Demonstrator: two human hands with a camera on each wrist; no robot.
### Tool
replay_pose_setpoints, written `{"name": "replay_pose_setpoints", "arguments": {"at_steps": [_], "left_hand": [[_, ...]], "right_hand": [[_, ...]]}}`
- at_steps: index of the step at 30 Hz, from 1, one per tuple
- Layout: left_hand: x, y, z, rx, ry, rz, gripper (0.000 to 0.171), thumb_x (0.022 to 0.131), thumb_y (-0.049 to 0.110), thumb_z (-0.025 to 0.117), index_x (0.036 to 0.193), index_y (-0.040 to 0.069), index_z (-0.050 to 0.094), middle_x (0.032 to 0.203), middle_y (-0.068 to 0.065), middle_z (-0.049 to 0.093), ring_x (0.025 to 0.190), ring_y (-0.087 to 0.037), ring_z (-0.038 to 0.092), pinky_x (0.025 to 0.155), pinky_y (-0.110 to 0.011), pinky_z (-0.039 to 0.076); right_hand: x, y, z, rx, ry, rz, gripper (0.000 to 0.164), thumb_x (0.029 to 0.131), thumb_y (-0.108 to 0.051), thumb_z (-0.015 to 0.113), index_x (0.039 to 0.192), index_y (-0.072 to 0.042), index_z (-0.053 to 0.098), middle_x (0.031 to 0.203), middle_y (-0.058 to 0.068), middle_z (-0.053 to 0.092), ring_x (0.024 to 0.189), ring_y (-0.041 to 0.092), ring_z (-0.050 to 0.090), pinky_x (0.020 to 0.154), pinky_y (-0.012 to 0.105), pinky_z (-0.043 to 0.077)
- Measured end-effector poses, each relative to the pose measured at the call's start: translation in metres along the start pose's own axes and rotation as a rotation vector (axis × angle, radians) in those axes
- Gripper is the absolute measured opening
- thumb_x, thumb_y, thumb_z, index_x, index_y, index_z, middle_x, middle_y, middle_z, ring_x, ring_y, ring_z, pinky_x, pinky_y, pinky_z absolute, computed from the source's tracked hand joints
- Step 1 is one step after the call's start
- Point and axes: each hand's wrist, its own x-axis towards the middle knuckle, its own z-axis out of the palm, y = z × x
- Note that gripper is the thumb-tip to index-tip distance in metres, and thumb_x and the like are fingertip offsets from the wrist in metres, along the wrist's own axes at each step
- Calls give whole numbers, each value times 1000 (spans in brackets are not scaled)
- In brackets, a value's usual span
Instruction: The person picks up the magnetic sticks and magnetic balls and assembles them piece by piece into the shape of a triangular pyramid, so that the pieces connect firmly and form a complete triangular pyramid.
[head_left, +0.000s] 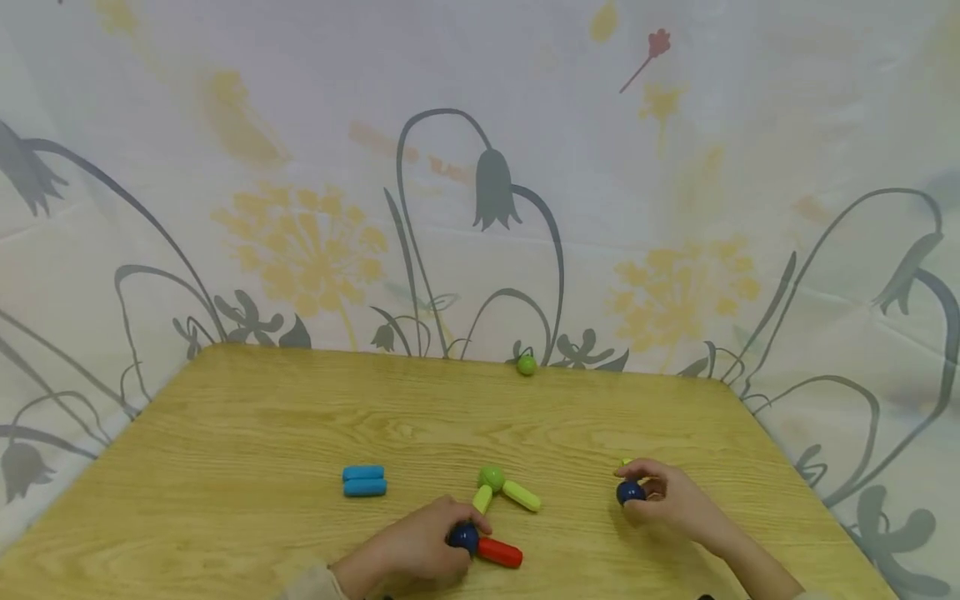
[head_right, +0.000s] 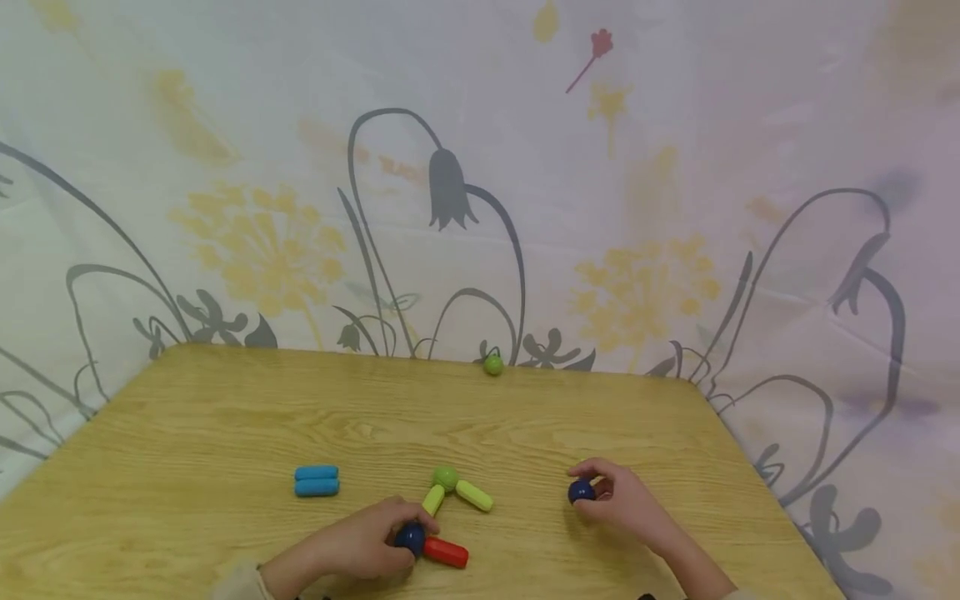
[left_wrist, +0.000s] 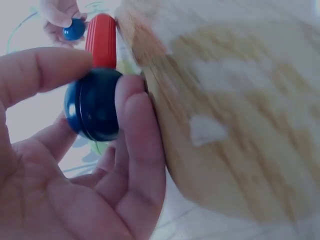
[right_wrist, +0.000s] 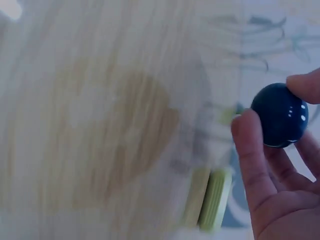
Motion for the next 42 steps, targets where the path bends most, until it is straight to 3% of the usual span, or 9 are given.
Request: {"name": "replay_pose_setpoints", "arguments": {"at_steps": [3,9,15,18,24,28,33,38,42], "left_hand": [[1,2,2,35,32,-17,28,79,11,66,105,21,63,98,-4,44,84,-20,47,76,-35,43],[5,4,7,134,90,-15,21,80,22,74,99,22,64,95,0,46,82,-16,49,77,-38,44],[5,5,8,203,109,0,16,82,19,71,97,22,64,92,2,47,78,-13,49,75,-34,43],[5,4,9,212,110,7,15,83,19,71,96,22,64,91,2,46,76,-12,48,74,-33,42],[6,4,9,199,107,-3,15,83,19,70,96,21,64,91,1,46,77,-14,48,75,-34,42],[6,6,9,193,104,-5,15,84,19,70,96,21,64,92,1,46,77,-15,48,75,-35,42],[6,6,9,192,110,6,14,84,19,70,96,21,63,92,1,46,77,-15,48,74,-35,42],[5,5,10,204,131,11,14,84,19,69,96,21,63,92,1,45,77,-15,48,74,-35,43],[3,5,11,208,148,18,13,86,17,68,97,20,62,91,0,44,77,-14,48,75,-35,43]], "right_hand": [[5,-6,15,-30,-86,-49,37,84,-14,70,112,8,58,108,19,56,80,17,58,66,29,50],[18,-19,39,-171,-114,-74,29,80,-21,74,103,-6,65,97,5,59,75,12,54,61,27,47],[32,-29,58,-231,-172,-70,34,78,-14,73,109,-5,62,92,3,56,62,10,48,55,25,41],[38,-32,65,-264,-192,-57,37,76,-12,73,110,-5,62,91,2,55,63,12,47,55,25,40],[48,-36,79,-299,-190,-59,37,77,-21,75,107,-6,61,90,1,55,77,16,49,63,27,41],[49,-39,84,-331,-156,-77,25,82,-24,73,94,-7,59,84,-1,55,73,14,49,62,29,40],[48,-41,86,-267,-115,-44,19,86,-19,67,93,-5,56,82,1,52,69,15,45,59,28,38],[45,-41,88,-162,-78,-10,25,87,-23,66,99,-3,56,87,4,54,72,18,47,58,28,41],[41,-41,86,-118,-94,3,30,89,-25,65,105,-1,58,88,4,56,69,17,50,55,28,43]]}}
